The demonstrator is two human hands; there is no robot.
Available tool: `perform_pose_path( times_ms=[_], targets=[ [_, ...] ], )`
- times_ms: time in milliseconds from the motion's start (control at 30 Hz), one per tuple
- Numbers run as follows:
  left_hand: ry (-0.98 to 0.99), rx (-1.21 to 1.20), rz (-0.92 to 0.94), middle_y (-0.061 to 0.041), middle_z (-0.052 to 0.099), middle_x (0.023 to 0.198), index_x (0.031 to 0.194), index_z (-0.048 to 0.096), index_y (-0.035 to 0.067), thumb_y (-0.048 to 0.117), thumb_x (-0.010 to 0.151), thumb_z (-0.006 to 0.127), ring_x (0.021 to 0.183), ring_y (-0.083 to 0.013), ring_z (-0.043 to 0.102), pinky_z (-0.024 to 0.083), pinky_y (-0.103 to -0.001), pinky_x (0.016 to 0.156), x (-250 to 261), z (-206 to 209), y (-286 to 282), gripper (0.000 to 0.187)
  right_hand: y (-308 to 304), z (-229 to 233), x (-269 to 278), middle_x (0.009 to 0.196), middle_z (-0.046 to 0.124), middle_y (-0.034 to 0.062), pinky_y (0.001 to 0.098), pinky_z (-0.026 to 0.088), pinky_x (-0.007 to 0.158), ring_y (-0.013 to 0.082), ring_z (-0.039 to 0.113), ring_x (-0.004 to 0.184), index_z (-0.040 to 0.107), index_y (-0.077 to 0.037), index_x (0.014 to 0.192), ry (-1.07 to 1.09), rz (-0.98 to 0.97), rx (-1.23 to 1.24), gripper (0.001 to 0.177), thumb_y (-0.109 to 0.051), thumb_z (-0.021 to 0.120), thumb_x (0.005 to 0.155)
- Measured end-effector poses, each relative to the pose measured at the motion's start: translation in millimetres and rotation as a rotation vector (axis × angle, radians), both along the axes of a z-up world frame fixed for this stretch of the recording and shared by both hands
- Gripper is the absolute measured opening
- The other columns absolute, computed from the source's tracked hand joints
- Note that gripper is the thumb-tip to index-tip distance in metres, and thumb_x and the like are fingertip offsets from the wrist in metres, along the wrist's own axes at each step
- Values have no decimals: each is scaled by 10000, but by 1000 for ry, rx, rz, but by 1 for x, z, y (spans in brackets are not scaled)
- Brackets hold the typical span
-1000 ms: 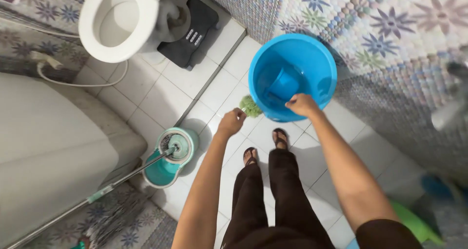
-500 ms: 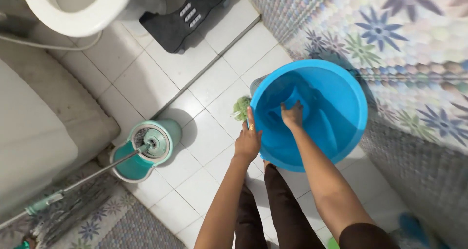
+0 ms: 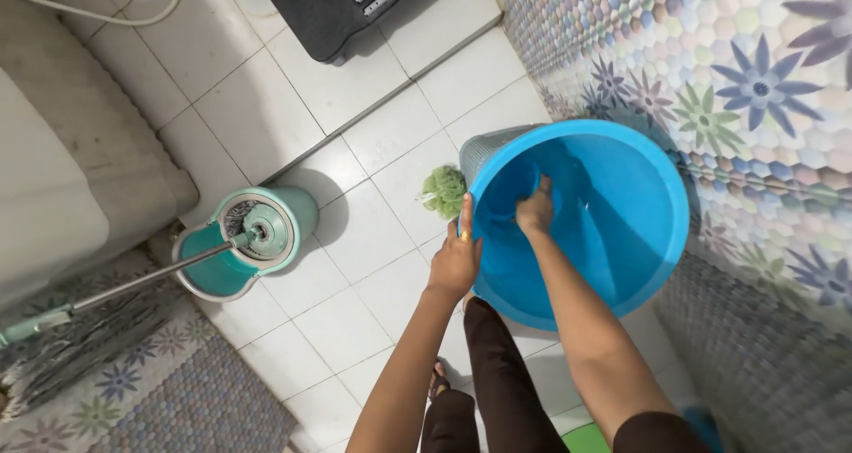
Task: The person pours water from a blue bucket into a mop bucket, then uses a spin mop to wring out the mop head. They proceed to mop the tiled floor in a bedroom and living area, moving around furniture and along the edges of a bed.
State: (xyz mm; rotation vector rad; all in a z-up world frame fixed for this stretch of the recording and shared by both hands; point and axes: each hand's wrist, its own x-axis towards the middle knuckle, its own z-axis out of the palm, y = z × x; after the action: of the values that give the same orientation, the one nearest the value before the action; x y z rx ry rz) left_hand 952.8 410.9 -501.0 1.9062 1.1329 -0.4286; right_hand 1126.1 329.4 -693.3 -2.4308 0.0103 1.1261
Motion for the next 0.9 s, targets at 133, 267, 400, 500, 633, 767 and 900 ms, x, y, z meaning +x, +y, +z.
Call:
perform_pose_path(
  times_ms=[133,267,400,500,633,767,900],
  targets=[
    [60,-70,21,-263,490,1423,1608,-99,417,316,1011,589,1124,-436,656,571,-552,892,0,9,2,917,-24,42,7,1366,593,191,454,617,603,411,705,1048,378,-202,1443,54,-297,198,682,96,485,838],
    [56,-59,-4,-233,410,1513,1591,-69,418,364,990,599,1220,-427,592,532,-555,956,-33,17,3,900,-49,85,17,1319,559,170,431,629,602,364,702,1013,407,-142,1387,-23,-396,369,529,26,532,901],
    [96,-118,134,-192,457,1488,1643,15,290,367,982,581,1238,-398,591,519,-531,1002,-110,16,7,874,-66,155,25,1311,564,147,406,619,575,305,713,942,445,-121,1354,-224,-295,446,483,16,561,905],
    [165,-111,267,-211,435,1521,1567,262,122,408,1005,593,1256,-399,591,499,-550,1019,-176,8,15,712,-68,218,29,1241,614,163,363,558,465,286,665,719,429,-91,1368,-310,-143,486,536,80,560,878],
    [188,-129,335,-185,473,1496,1479,435,98,402,985,587,1292,-387,563,490,-503,1055,-251,7,31,600,-49,295,4,1214,633,149,287,458,467,193,632,759,451,-71,1393,-256,108,686,574,132,547,865],
    [73,-69,436,-180,540,1452,1446,495,101,416,969,598,1337,-358,527,437,-472,1108,-324,19,66,581,10,349,-60,1272,660,130,283,427,473,204,590,723,415,-101,1486,-176,346,721,670,121,555,870],
    [-35,92,582,-235,601,1386,1404,534,29,359,942,663,1300,-384,569,459,-468,1085,-409,42,105,582,90,372,-164,1298,638,163,266,576,711,207,689,993,401,-65,1479,-135,705,914,702,114,576,823]
  ],
)
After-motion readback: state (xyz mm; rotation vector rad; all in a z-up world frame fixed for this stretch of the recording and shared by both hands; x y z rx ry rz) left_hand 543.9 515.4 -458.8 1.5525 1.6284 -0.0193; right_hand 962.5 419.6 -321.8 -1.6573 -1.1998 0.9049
